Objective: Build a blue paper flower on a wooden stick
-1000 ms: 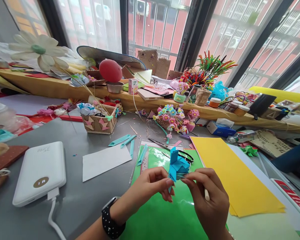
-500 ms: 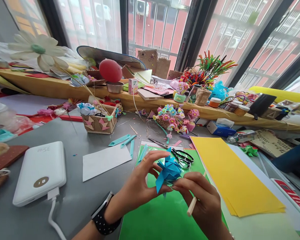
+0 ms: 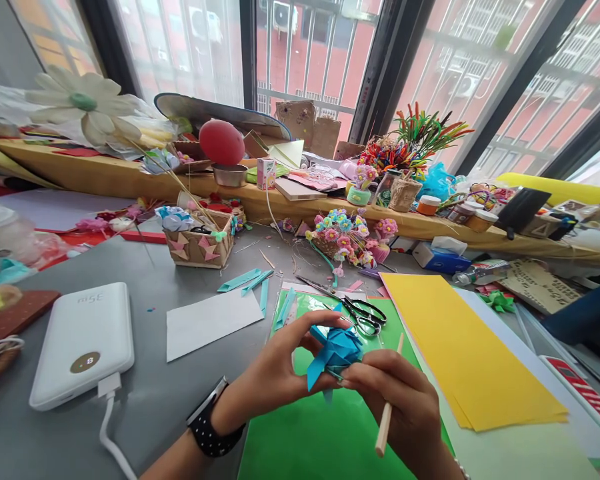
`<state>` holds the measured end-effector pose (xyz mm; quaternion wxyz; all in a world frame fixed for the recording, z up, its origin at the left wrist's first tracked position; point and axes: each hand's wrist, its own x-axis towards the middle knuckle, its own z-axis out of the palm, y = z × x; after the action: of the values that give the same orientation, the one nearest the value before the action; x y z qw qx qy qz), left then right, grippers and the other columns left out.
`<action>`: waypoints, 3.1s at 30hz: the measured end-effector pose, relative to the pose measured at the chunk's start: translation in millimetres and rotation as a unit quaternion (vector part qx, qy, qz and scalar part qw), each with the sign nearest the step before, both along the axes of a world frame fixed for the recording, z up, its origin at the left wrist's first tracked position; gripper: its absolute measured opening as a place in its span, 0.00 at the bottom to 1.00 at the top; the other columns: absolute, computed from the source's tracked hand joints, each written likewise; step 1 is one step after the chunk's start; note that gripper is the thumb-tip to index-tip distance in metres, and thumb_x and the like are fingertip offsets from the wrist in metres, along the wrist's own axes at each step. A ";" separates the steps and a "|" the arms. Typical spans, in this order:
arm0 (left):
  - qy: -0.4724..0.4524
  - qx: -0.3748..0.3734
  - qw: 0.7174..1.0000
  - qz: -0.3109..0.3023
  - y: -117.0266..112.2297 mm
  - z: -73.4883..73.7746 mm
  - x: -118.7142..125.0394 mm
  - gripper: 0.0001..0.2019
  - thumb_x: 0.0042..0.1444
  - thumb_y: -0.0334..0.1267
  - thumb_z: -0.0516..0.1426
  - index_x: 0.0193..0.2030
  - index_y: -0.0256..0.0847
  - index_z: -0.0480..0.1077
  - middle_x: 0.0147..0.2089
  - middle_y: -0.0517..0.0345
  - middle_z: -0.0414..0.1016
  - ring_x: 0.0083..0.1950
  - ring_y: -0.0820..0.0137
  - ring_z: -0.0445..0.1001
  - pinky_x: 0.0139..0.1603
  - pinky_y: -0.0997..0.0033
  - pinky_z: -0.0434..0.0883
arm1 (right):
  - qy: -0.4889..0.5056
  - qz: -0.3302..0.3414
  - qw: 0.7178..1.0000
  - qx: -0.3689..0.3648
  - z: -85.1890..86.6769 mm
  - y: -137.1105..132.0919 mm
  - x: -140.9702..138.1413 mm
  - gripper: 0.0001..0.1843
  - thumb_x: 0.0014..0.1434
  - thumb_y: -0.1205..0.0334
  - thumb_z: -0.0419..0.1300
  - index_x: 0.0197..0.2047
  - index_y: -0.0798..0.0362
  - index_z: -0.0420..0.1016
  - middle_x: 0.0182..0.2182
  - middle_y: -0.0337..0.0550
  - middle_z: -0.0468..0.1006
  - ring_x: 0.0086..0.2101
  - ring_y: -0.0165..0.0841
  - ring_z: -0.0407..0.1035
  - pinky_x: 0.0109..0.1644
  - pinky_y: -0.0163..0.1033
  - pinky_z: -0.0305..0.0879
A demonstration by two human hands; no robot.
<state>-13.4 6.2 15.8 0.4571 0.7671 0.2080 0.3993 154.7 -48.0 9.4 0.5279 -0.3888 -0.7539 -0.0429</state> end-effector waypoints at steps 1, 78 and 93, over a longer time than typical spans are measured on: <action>-0.007 0.004 1.000 0.003 -0.2 -0.1 0.1 0.28 0.45 0.29 0.62 0.53 0.44 0.59 0.52 0.50 0.69 0.48 0.63 0.71 0.43 0.68 0.73 | -0.003 -0.001 1.000 0.005 0.4 -0.1 0.1 0.08 0.57 0.65 0.57 0.29 0.51 0.75 0.21 0.38 0.72 0.21 0.27 0.69 0.23 0.31 0.64; -0.022 -0.303 0.953 -0.014 11.1 -8.0 2.6 0.23 0.48 0.41 0.61 0.52 0.41 0.63 0.26 0.64 0.65 0.26 0.76 0.60 0.26 0.76 0.57 | 0.036 0.016 0.994 -0.097 -3.0 6.9 6.7 0.04 0.56 0.69 0.58 0.36 0.53 0.69 0.26 0.38 0.71 0.23 0.26 0.64 0.24 0.29 0.63; 0.010 -0.268 0.963 0.016 9.6 -9.4 2.4 0.21 0.49 0.40 0.59 0.51 0.41 0.64 0.29 0.61 0.67 0.31 0.72 0.64 0.28 0.75 0.60 | 0.019 0.039 0.989 -0.140 0.8 6.7 7.5 0.01 0.56 0.67 0.57 0.32 0.53 0.70 0.24 0.38 0.70 0.22 0.26 0.65 0.22 0.29 0.63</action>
<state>-11.0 15.8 6.5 0.6370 0.6172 0.3242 0.3290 162.1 -41.2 10.2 0.4837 -0.4300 -0.7570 0.0903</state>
